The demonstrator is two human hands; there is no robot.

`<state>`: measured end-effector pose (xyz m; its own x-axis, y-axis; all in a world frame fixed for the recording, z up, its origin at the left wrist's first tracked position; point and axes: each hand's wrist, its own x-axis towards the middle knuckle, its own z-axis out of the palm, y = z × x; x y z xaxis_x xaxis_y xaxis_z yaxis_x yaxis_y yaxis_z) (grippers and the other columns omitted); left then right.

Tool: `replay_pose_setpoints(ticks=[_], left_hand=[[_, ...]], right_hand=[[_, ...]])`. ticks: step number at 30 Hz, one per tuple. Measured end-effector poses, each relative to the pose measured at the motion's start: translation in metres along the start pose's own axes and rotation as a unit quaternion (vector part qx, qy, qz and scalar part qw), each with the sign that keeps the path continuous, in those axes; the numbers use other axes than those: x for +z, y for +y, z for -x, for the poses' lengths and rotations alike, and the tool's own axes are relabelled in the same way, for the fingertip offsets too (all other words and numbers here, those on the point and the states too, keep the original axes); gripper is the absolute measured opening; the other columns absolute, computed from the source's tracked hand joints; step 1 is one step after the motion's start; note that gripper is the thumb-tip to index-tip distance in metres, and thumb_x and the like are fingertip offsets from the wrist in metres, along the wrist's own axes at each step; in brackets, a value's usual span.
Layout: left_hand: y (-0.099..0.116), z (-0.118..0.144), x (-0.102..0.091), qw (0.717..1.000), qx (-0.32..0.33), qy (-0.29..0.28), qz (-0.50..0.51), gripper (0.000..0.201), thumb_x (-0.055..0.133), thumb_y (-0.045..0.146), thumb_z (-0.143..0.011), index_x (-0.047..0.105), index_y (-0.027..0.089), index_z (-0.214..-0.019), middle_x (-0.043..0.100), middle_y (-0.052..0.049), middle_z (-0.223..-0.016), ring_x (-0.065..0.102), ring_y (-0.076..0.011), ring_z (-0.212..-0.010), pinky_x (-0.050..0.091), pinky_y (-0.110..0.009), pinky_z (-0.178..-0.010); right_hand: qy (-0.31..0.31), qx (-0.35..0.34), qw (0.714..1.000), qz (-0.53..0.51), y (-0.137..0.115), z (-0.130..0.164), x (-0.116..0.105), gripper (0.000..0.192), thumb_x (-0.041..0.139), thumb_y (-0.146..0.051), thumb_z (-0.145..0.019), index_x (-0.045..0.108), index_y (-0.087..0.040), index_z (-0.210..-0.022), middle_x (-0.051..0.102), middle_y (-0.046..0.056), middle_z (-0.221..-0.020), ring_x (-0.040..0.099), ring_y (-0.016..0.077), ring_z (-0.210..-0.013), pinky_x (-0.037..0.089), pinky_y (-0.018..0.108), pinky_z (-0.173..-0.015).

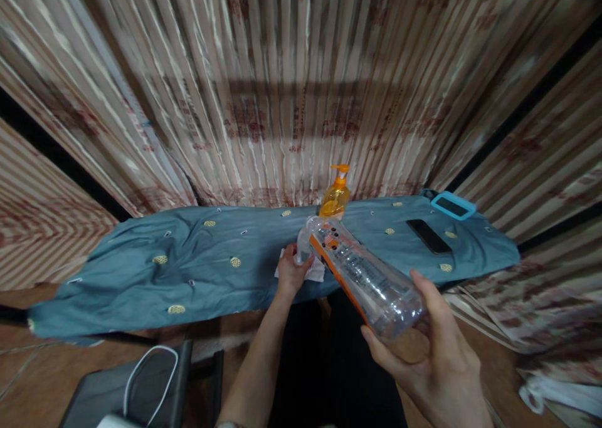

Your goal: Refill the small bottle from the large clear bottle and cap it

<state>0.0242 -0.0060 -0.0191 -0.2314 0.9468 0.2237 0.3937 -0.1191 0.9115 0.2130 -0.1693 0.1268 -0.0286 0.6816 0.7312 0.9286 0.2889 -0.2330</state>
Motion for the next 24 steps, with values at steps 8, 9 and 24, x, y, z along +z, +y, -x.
replay_pose_setpoints(ticks=[8, 9, 24], left_hand=[[-0.0017, -0.0008, -0.0005, 1.0, 0.006, -0.006, 0.002, 0.034, 0.075, 0.03, -0.067, 0.059, 0.02, -0.095, 0.069, -0.003, -0.09, 0.064, -0.0183, -0.084, 0.047, -0.029, -0.077], [-0.0019, -0.0008, -0.0004, 1.0, 0.006, -0.005, 0.005, 0.033, 0.074, 0.03, -0.067, 0.059, 0.02, -0.095, 0.069, -0.003, -0.09, 0.064, -0.0182, -0.084, 0.047, -0.028, -0.076], [-0.0025, -0.0014, -0.0003, 1.0, 0.006, -0.003, 0.0, 0.036, 0.077, 0.03, -0.066, 0.061, 0.019, -0.097, 0.07, -0.004, -0.092, 0.065, -0.0185, -0.085, 0.049, -0.028, -0.077]], right_hand=[[-0.005, 0.012, 1.0, -0.007, 0.0003, 0.0021, 0.0009, 0.08, 0.068, -0.047, -0.076, 0.039, -0.008, -0.14, 0.061, 0.018, -0.126, 0.066, 0.0266, -0.106, 0.058, 0.036, -0.087], [-0.006, 0.014, 1.0, -0.01, 0.0005, 0.0025, 0.0007, 0.081, 0.068, -0.047, -0.076, 0.039, -0.008, -0.141, 0.06, 0.018, -0.127, 0.066, 0.0267, -0.106, 0.058, 0.037, -0.087], [-0.014, 0.014, 1.0, -0.021, 0.0001, 0.0029, -0.0007, 0.081, 0.068, -0.045, -0.077, 0.037, -0.009, -0.142, 0.06, 0.018, -0.128, 0.065, 0.0282, -0.108, 0.058, 0.039, -0.087]])
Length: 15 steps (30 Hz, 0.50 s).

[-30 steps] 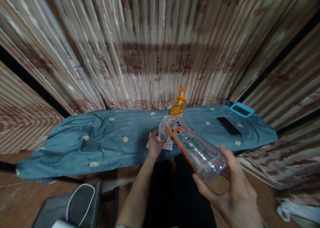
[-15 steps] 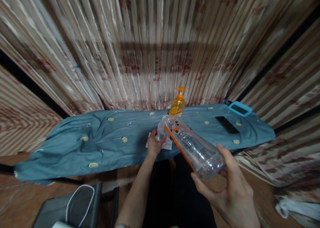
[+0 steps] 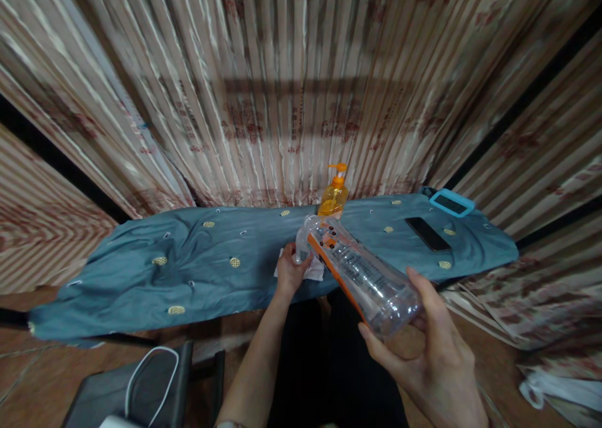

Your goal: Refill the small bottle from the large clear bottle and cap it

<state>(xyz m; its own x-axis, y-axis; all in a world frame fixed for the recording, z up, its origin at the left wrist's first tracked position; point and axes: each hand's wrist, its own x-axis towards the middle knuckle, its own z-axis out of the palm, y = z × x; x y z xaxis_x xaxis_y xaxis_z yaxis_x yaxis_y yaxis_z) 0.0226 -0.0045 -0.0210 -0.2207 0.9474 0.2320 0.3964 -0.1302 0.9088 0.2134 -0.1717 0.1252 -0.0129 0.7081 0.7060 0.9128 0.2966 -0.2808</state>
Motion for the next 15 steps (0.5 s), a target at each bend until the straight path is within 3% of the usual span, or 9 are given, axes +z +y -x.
replay_pose_setpoints(ticks=[15], left_hand=[[0.001, 0.0, 0.0009, 1.0, -0.008, 0.005, 0.004, 0.037, 0.077, 0.031, -0.066, 0.061, 0.019, -0.097, 0.07, -0.005, -0.092, 0.065, -0.0196, -0.087, 0.048, -0.03, -0.078]], right_hand=[[0.004, -0.005, 1.0, 0.008, 0.0006, -0.0016, 0.0006, 0.081, 0.068, -0.045, -0.077, 0.036, -0.01, -0.143, 0.059, 0.017, -0.129, 0.065, 0.0278, -0.109, 0.059, 0.039, -0.088]])
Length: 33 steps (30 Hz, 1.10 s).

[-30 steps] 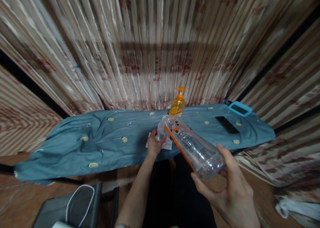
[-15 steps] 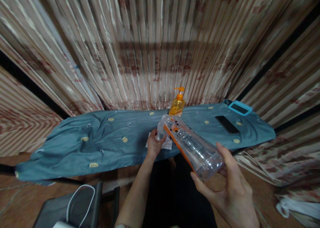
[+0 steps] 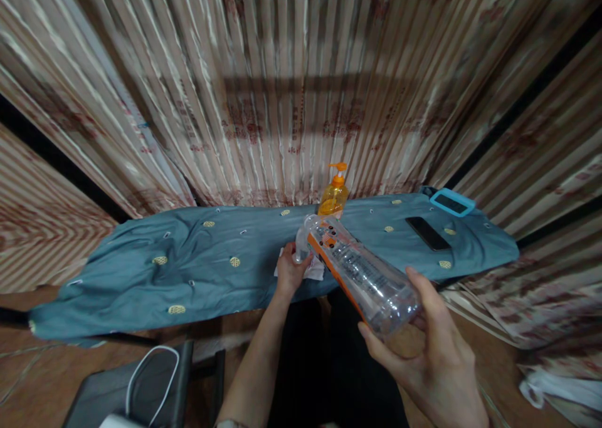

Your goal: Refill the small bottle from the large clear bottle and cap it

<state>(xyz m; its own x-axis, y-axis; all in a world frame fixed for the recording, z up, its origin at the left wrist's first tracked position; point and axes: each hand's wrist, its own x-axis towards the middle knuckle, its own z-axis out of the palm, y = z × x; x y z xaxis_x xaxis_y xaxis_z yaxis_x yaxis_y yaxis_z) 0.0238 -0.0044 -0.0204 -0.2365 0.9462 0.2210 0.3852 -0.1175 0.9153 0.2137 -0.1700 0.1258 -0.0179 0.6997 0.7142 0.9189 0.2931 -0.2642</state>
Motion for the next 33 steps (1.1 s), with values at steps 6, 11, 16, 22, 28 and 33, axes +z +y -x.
replay_pose_setpoints(ticks=[6, 11, 16, 22, 28, 33], left_hand=[[-0.0011, -0.0001, 0.0005, 1.0, -0.001, -0.004, 0.011, 0.036, 0.076, 0.03, -0.066, 0.06, 0.02, -0.096, 0.069, -0.004, -0.093, 0.065, -0.0188, -0.087, 0.048, -0.029, -0.079], [-0.0013, 0.0001, 0.0002, 1.0, 0.001, 0.001, 0.007, 0.037, 0.076, 0.032, -0.066, 0.06, 0.019, -0.096, 0.069, -0.004, -0.092, 0.064, -0.0185, -0.087, 0.048, -0.03, -0.08], [-0.0002, 0.0008, -0.0005, 1.0, 0.005, -0.001, -0.003, 0.037, 0.075, 0.034, -0.067, 0.06, 0.019, -0.096, 0.069, -0.004, -0.091, 0.064, -0.0189, -0.084, 0.048, -0.03, -0.078], [-0.0019, 0.0006, 0.0005, 1.0, 0.007, 0.003, 0.007, 0.036, 0.076, 0.033, -0.066, 0.06, 0.019, -0.096, 0.069, -0.004, -0.091, 0.064, -0.0182, -0.085, 0.048, -0.028, -0.077], [-0.0003, 0.0007, 0.0003, 1.0, 0.005, 0.005, -0.003, 0.035, 0.076, 0.031, -0.066, 0.06, 0.02, -0.095, 0.069, -0.003, -0.089, 0.064, -0.0184, -0.084, 0.048, -0.028, -0.076], [0.0005, 0.0009, -0.0001, 1.0, 0.004, -0.002, 0.002, 0.035, 0.076, 0.03, -0.067, 0.059, 0.02, -0.096, 0.069, -0.004, -0.092, 0.064, -0.0184, -0.085, 0.048, -0.029, -0.078]], right_hand=[[0.0, -0.001, 1.0, 0.001, 0.0005, 0.0003, 0.0003, 0.08, 0.068, -0.045, -0.077, 0.036, -0.011, -0.143, 0.059, 0.017, -0.129, 0.064, 0.0278, -0.111, 0.058, 0.039, -0.089], [0.003, -0.003, 1.0, 0.005, 0.0011, 0.0015, 0.0009, 0.081, 0.069, -0.045, -0.076, 0.037, -0.01, -0.142, 0.06, 0.017, -0.128, 0.064, 0.0278, -0.111, 0.057, 0.039, -0.09], [0.001, 0.001, 1.0, 0.004, 0.0005, 0.0015, 0.0008, 0.081, 0.068, -0.045, -0.076, 0.037, -0.009, -0.142, 0.059, 0.017, -0.129, 0.064, 0.0277, -0.112, 0.057, 0.038, -0.09], [-0.001, -0.001, 1.0, 0.008, -0.0006, 0.0006, 0.0008, 0.08, 0.068, -0.044, -0.077, 0.037, -0.009, -0.142, 0.059, 0.017, -0.129, 0.064, 0.0273, -0.111, 0.058, 0.038, -0.089], [0.0, -0.004, 1.0, 0.004, -0.0002, 0.0003, 0.0007, 0.079, 0.068, -0.045, -0.077, 0.038, -0.009, -0.141, 0.06, 0.018, -0.127, 0.065, 0.0284, -0.109, 0.058, 0.04, -0.088], [-0.006, 0.003, 1.0, -0.005, 0.0003, 0.001, 0.0011, 0.08, 0.069, -0.044, -0.077, 0.038, -0.009, -0.141, 0.059, 0.018, -0.129, 0.064, 0.0282, -0.11, 0.058, 0.04, -0.09]])
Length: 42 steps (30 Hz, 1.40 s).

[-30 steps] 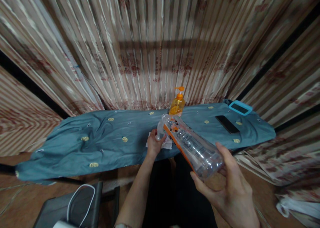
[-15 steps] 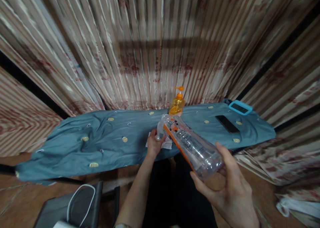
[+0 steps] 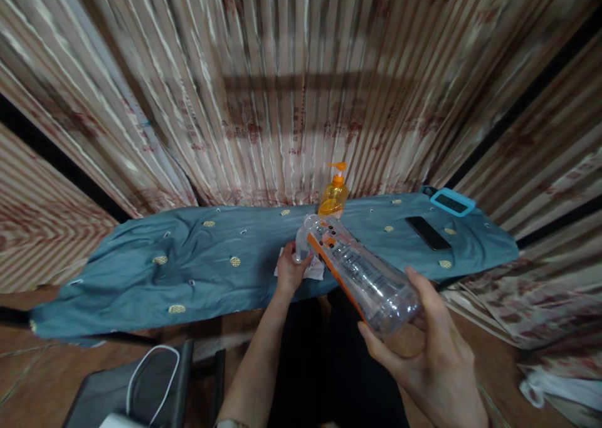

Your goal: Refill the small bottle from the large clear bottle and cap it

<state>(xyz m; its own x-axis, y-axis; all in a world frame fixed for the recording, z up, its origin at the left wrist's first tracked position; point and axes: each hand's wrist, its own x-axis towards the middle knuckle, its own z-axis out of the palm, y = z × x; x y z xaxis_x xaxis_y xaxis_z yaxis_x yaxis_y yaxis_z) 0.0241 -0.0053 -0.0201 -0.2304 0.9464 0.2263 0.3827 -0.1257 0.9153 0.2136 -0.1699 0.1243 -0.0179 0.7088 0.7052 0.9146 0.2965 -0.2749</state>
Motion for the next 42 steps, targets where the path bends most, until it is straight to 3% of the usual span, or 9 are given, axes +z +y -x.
replay_pose_setpoints(ticks=[42], left_hand=[[-0.0046, -0.0012, 0.0005, 1.0, 0.0, 0.002, 0.009, 0.035, 0.075, 0.031, -0.066, 0.06, 0.02, -0.096, 0.068, -0.003, -0.091, 0.063, -0.0171, -0.082, 0.048, -0.028, -0.076]], right_hand=[[0.002, -0.01, 1.0, 0.005, 0.0001, -0.0012, -0.0005, 0.078, 0.067, -0.043, -0.078, 0.038, -0.009, -0.141, 0.06, 0.017, -0.127, 0.065, 0.0272, -0.11, 0.057, 0.038, -0.091]])
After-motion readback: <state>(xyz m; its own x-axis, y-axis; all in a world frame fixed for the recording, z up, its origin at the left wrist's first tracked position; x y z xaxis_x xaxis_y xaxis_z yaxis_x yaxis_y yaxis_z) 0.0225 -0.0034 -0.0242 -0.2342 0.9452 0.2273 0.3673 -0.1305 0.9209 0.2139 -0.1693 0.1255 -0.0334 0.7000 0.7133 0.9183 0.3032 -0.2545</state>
